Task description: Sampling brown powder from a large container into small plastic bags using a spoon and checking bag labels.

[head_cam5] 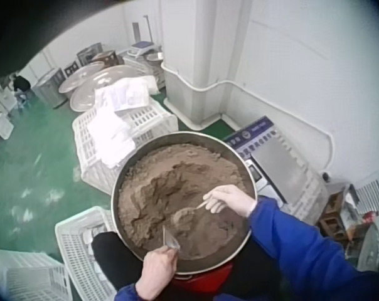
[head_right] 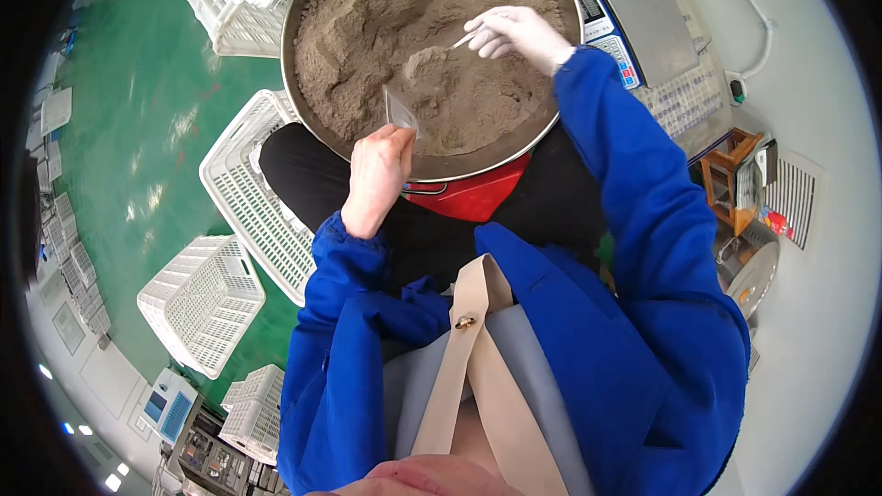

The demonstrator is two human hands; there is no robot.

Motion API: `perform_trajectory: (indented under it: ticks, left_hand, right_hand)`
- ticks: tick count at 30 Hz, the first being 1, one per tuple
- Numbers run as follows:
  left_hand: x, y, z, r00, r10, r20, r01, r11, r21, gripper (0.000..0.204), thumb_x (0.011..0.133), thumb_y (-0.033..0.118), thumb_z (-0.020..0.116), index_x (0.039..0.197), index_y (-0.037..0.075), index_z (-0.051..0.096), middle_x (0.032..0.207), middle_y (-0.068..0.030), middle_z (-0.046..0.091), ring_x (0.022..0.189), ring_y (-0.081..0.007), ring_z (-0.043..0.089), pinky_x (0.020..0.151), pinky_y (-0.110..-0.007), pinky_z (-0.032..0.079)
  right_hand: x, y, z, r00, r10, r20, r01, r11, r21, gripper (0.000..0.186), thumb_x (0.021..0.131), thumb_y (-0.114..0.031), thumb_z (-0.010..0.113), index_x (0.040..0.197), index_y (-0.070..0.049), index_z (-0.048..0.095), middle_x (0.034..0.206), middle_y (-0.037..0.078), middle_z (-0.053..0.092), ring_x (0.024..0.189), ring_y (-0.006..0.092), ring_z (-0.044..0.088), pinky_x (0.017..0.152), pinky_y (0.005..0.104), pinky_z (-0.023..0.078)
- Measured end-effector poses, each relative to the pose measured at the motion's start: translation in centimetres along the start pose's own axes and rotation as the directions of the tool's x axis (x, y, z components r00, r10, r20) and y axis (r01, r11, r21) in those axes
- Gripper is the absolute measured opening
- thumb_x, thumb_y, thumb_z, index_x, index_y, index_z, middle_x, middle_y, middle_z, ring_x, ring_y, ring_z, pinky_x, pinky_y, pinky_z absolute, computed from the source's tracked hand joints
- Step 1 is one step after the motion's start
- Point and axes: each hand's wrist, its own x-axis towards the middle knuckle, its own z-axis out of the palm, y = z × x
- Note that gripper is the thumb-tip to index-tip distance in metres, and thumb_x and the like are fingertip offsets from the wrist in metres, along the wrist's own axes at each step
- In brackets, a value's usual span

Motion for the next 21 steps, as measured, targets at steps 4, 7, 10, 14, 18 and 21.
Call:
perform_trajectory:
  ticks: [4,7,10,14,18,21]
  left_hand:
    - [1.3,-0.2,1.7,0.995,0.073,0.063,-0.078,0.994,0.073,0.006,0.083,0.006,0.065,0.081,0.001,0.068,0.076,-0.0148,0.064,0.070,-0.0364,0.065,0.063,-0.044,0.054]
    - [2.2,0.7,2.6,0.990,0.100,0.103,-0.109,0.990,0.090,0.007,0.082,0.007,0.065,0.080,0.002,0.068,0.076,-0.0155,0.065,0.070,-0.0368,0.066,0.064,-0.045,0.054]
    - [2.4,1.5,3.1,0.985,0.117,0.128,-0.129,0.988,0.088,0.008,0.082,0.008,0.064,0.078,0.001,0.068,0.076,-0.0168,0.065,0.070,-0.0377,0.066,0.064,-0.047,0.055]
    - [2.4,2.1,3.9,0.973,0.129,0.192,-0.150,0.983,0.101,0.011,0.083,0.009,0.063,0.077,0.001,0.067,0.077,-0.0183,0.066,0.070,-0.0385,0.066,0.065,-0.047,0.055]
    - [2.1,1.5,4.1,0.983,0.098,0.154,-0.110,0.992,0.069,0.011,0.084,0.010,0.064,0.077,0.001,0.067,0.078,-0.0182,0.066,0.071,-0.0384,0.066,0.065,-0.047,0.055]
    - [1.7,0.6,3.1,0.992,0.046,0.116,-0.055,0.996,0.074,0.010,0.083,0.010,0.065,0.078,0.002,0.068,0.079,-0.0163,0.066,0.070,-0.0378,0.066,0.065,-0.045,0.054]
  right_hand:
    - [-4.0,-4.4,-0.5,0.995,-0.094,0.019,0.095,0.992,-0.077,0.037,0.105,-0.030,0.046,0.119,-0.001,0.065,0.092,0.006,0.072,0.078,0.0088,0.066,0.071,0.0219,0.051]
    - [-5.9,-6.2,1.0,0.994,-0.097,0.057,0.106,0.977,-0.185,0.035,0.104,-0.029,0.045,0.115,-0.003,0.066,0.088,0.006,0.072,0.073,0.0082,0.066,0.068,0.0218,0.051]
    - [-7.0,-5.9,3.7,0.994,-0.110,0.024,0.112,0.927,-0.357,0.031,0.103,-0.023,0.046,0.108,-0.002,0.068,0.083,0.007,0.071,0.070,0.0116,0.066,0.067,0.0237,0.052]
    - [-8.6,-4.2,7.2,0.854,-0.423,0.303,0.377,0.101,-0.921,0.011,0.091,-0.012,0.057,0.094,-0.004,0.063,0.070,0.011,0.065,0.065,0.0270,0.067,0.059,0.0371,0.053]
    - [-9.9,-5.3,10.0,0.772,-0.487,0.409,0.493,0.052,-0.868,0.011,0.084,-0.010,0.060,0.094,-0.006,0.064,0.068,0.009,0.062,0.063,0.0283,0.065,0.057,0.0395,0.052]
    - [-10.0,-7.6,8.6,0.641,-0.717,0.276,0.483,0.097,-0.870,0.013,0.087,-0.008,0.062,0.097,-0.006,0.069,0.074,0.009,0.067,0.065,0.0247,0.067,0.059,0.0344,0.053]
